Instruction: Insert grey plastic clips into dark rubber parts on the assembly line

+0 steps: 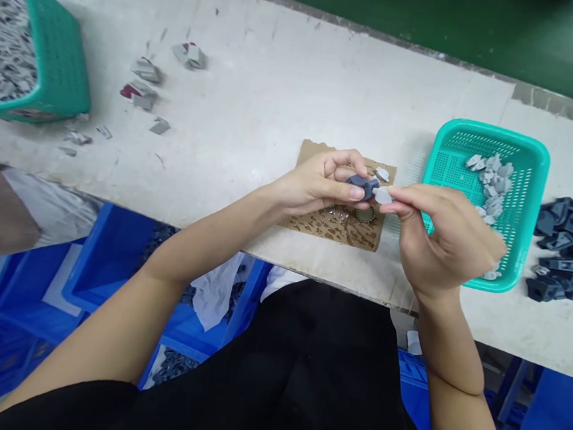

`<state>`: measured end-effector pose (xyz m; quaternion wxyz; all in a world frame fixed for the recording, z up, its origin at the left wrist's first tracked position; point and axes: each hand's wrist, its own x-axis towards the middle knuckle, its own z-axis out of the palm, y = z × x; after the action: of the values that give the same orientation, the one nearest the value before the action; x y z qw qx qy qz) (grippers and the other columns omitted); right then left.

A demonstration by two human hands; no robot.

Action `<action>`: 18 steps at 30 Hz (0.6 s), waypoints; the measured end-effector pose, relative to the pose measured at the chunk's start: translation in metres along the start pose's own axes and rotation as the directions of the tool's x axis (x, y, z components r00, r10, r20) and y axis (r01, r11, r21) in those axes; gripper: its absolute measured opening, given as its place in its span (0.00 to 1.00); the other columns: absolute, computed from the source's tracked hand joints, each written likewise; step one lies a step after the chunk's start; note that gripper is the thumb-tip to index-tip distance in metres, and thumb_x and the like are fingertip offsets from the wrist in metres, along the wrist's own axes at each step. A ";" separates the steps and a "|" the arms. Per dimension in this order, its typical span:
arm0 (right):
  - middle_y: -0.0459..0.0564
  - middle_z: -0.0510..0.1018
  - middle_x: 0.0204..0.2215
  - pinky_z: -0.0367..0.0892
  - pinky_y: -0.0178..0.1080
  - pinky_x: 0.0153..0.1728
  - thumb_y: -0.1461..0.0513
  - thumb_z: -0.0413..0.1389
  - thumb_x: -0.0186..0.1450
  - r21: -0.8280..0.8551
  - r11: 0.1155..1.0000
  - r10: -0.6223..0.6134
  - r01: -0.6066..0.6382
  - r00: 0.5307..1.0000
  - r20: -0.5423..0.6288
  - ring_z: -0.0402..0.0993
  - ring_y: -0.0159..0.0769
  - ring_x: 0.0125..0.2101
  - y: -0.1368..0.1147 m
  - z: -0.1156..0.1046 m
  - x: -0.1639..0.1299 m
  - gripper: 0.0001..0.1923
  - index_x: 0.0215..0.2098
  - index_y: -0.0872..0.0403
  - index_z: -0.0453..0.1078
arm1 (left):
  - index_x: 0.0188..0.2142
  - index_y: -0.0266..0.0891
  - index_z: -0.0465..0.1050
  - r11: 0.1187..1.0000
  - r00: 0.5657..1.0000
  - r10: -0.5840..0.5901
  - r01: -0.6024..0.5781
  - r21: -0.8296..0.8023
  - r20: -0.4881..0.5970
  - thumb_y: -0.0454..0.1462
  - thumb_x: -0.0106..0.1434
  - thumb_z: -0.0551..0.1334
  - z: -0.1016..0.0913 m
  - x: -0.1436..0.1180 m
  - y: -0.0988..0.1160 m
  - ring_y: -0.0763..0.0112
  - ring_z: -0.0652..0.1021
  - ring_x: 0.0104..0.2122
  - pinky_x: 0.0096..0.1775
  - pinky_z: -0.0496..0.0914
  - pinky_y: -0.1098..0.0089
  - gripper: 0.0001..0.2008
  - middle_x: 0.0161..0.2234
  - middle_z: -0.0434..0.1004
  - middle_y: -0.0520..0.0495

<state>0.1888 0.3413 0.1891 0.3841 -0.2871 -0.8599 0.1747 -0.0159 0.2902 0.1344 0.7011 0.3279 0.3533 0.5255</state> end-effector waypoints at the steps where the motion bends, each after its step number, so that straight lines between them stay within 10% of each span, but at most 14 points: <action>1: 0.48 0.87 0.34 0.76 0.51 0.43 0.64 0.64 0.70 0.007 1.000 -0.011 0.011 1.000 0.005 0.85 0.50 0.39 0.000 0.000 0.000 0.10 0.44 0.41 0.84 | 0.46 0.35 0.70 1.000 1.000 0.002 -0.002 -0.008 0.007 0.39 0.60 0.75 0.000 0.000 0.000 0.65 0.85 0.51 0.60 0.78 0.58 0.20 0.48 0.81 0.47; 11: 0.50 0.84 0.27 0.78 0.59 0.47 0.47 0.61 0.70 -0.061 0.960 0.275 -0.273 0.961 0.032 0.85 0.56 0.41 -0.009 0.005 0.006 0.13 0.33 0.41 0.82 | 0.45 0.37 0.70 0.999 1.000 0.025 -0.025 0.027 -0.008 0.42 0.58 0.77 0.004 -0.005 0.000 0.70 0.86 0.43 0.57 0.79 0.60 0.22 0.41 0.83 0.50; 18: 0.50 0.85 0.29 0.80 0.54 0.41 0.53 0.57 0.74 -0.141 0.979 0.149 -0.145 0.989 0.018 0.85 0.51 0.38 -0.002 0.012 0.002 0.14 0.35 0.42 0.83 | 0.42 0.36 0.71 0.999 0.999 -0.014 0.013 -0.047 -0.031 0.38 0.53 0.79 0.005 -0.005 0.000 0.70 0.86 0.42 0.57 0.79 0.58 0.23 0.40 0.84 0.50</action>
<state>0.1779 0.3400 0.1840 0.3366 -0.3736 -0.8519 0.1462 -0.0125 0.2849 0.1384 0.7066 0.3009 0.3540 0.5338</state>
